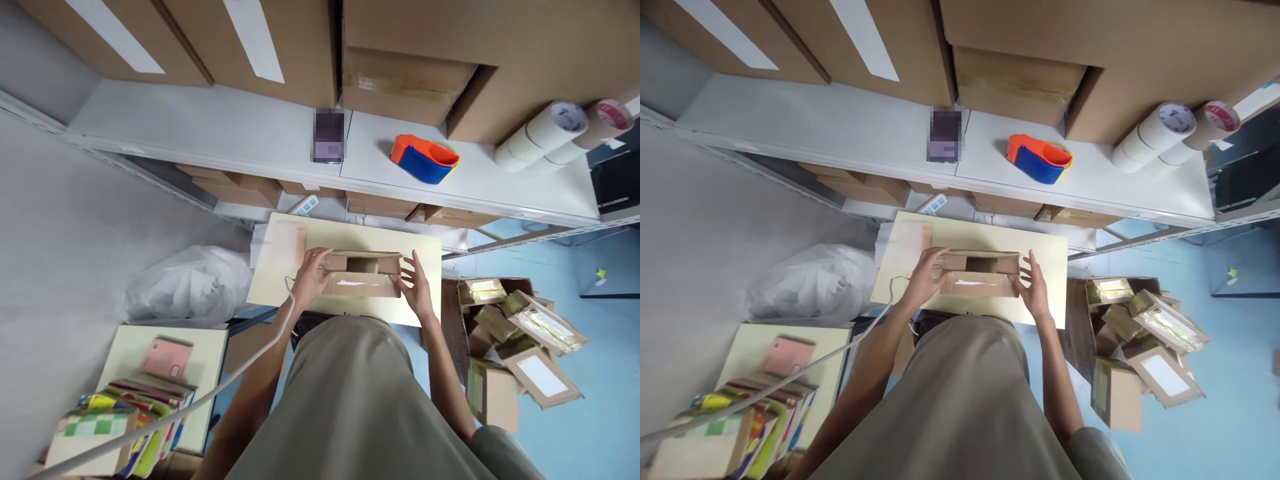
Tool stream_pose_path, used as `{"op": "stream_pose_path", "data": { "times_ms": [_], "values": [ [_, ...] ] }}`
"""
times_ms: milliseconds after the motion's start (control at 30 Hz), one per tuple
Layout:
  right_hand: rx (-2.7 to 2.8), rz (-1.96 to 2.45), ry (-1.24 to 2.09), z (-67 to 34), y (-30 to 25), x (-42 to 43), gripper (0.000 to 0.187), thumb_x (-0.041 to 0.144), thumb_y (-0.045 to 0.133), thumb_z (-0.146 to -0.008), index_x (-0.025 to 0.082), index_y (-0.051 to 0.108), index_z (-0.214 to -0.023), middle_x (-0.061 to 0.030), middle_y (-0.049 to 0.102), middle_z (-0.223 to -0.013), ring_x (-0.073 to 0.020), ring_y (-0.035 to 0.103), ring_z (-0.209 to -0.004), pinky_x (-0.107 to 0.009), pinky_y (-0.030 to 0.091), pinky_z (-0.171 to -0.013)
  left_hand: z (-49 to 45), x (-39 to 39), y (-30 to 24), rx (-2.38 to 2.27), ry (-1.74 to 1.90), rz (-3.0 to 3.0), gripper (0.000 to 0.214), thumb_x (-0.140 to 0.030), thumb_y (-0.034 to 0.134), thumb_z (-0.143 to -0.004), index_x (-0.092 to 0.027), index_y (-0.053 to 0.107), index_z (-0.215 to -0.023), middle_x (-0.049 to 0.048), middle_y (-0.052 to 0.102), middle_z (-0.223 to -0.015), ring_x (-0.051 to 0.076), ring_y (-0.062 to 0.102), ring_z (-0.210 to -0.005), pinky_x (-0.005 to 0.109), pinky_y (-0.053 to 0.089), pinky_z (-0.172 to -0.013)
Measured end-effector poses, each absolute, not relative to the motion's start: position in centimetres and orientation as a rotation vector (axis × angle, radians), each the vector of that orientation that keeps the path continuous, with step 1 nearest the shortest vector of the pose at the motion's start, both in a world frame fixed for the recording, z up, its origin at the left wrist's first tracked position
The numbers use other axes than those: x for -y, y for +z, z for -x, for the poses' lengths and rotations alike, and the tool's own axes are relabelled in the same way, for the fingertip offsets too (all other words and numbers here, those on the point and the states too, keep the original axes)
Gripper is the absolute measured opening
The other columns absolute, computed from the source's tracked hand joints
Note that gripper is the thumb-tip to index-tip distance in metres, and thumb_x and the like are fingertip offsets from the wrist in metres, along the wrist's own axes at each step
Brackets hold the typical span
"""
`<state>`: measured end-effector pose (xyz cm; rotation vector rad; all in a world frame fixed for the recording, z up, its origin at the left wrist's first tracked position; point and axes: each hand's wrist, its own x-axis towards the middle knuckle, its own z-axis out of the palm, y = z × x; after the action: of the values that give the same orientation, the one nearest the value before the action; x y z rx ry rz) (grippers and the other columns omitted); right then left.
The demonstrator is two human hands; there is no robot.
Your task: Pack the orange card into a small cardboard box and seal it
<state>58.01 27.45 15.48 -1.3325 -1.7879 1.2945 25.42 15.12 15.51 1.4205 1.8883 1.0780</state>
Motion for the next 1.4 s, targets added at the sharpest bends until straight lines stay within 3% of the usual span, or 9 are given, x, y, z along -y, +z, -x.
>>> {"op": "stream_pose_path", "data": {
  "times_ms": [133,267,500,633,733,933,1133,1267,1400],
  "values": [
    [1.815,1.278,1.314,-58.1,15.6,-27.0,0.068,0.063,0.080,-0.092,0.033,0.066,-0.151,-0.0122,0.057,-0.159,-0.0333,0.070,-0.132,-0.050,0.068,-0.102,-25.8,-14.4,14.3,-1.920,1.099,-1.418,0.028,-0.030,0.083,-0.091,-0.027,0.076,-0.118,0.0110,0.062,-0.140,0.030,0.065,-0.137,0.045,0.065,-0.108],
    [1.799,1.335,1.289,-57.7,15.4,-26.0,0.051,0.063,0.075,-0.096,0.028,0.081,-0.132,-0.0112,0.068,-0.149,-0.0331,0.070,-0.131,-0.050,0.069,-0.102,-26.6,-13.4,13.2,-1.951,1.184,-1.307,0.021,-0.035,0.078,-0.096,-0.028,0.077,-0.116,0.0088,0.069,-0.132,0.026,0.071,-0.127,0.046,0.067,-0.105],
    [1.745,1.400,1.329,-57.5,14.8,-26.3,0.053,0.062,0.076,-0.095,0.025,0.081,-0.133,-0.0110,0.070,-0.150,-0.0355,0.067,-0.140,-0.053,0.066,-0.107,-27.3,-13.8,14.1,-2.000,1.251,-1.139,0.018,-0.041,0.074,-0.096,-0.025,0.077,-0.102,0.0084,0.072,-0.118,0.023,0.076,-0.110,0.041,0.071,-0.091],
    [1.873,1.353,1.303,-57.3,14.7,-26.7,0.052,0.062,0.069,-0.100,0.029,0.077,-0.139,-0.0097,0.067,-0.154,-0.0334,0.064,-0.144,-0.053,0.065,-0.108,-27.9,-14.6,14.7,-2.130,1.142,-1.075,0.006,-0.027,0.074,-0.091,-0.023,0.074,-0.096,0.0066,0.071,-0.108,0.021,0.075,-0.095,0.040,0.066,-0.093],
    [2.011,1.335,1.236,-57.4,15.6,-26.9,0.052,0.062,0.066,-0.101,0.031,0.074,-0.142,-0.0106,0.064,-0.157,-0.0344,0.064,-0.143,-0.055,0.062,-0.110,-28.2,-15.3,15.3,-2.251,0.994,-1.040,0.010,-0.018,0.074,-0.085,-0.023,0.073,-0.094,0.0067,0.071,-0.108,0.021,0.072,-0.086,0.041,0.063,-0.093],
    [2.233,1.242,0.822,-56.6,22.1,-30.9,0.062,0.063,0.061,-0.104,0.027,0.062,-0.155,-0.0159,0.058,-0.162,-0.0383,0.059,-0.147,-0.060,0.049,-0.123,-27.7,-19.0,19.3,-2.177,1.159,-1.335,0.022,-0.009,0.071,-0.083,-0.024,0.073,-0.099,0.0118,0.071,-0.119,0.033,0.064,-0.128,0.053,0.053,-0.115],
    [2.300,1.094,0.207,-51.9,30.5,-41.1,0.064,0.053,0.053,-0.109,0.018,0.043,-0.162,-0.0225,0.051,-0.164,-0.0388,0.047,-0.154,-0.063,0.040,-0.126,-28.0,-26.8,28.2,-1.980,1.502,-1.649,0.017,-0.014,0.064,-0.098,-0.023,0.072,-0.110,0.0100,0.068,-0.130,0.027,0.064,-0.129,0.048,0.049,-0.119],
    [2.398,1.303,0.031,-47.6,31.7,-47.2,0.058,0.045,0.061,-0.105,0.005,0.051,-0.147,-0.0332,0.063,-0.144,-0.0444,0.058,-0.139,-0.066,0.038,-0.121,-28.8,-30.4,32.3,-1.910,1.591,-1.774,0.018,-0.010,0.062,-0.097,-0.022,0.071,-0.108,0.0099,0.069,-0.126,0.027,0.064,-0.127,0.046,0.049,-0.117],
    [2.492,1.584,0.035,-45.3,31.1,-49.7,0.056,0.043,0.066,-0.102,-0.001,0.055,-0.136,-0.0347,0.074,-0.119,-0.0421,0.071,-0.118,-0.059,0.043,-0.114,-29.5,-30.4,33.8,-1.866,1.628,-1.815,0.016,-0.010,0.063,-0.097,-0.022,0.071,-0.105,0.0095,0.071,-0.123,0.026,0.066,-0.124,0.045,0.050,-0.115]
  ]
}}
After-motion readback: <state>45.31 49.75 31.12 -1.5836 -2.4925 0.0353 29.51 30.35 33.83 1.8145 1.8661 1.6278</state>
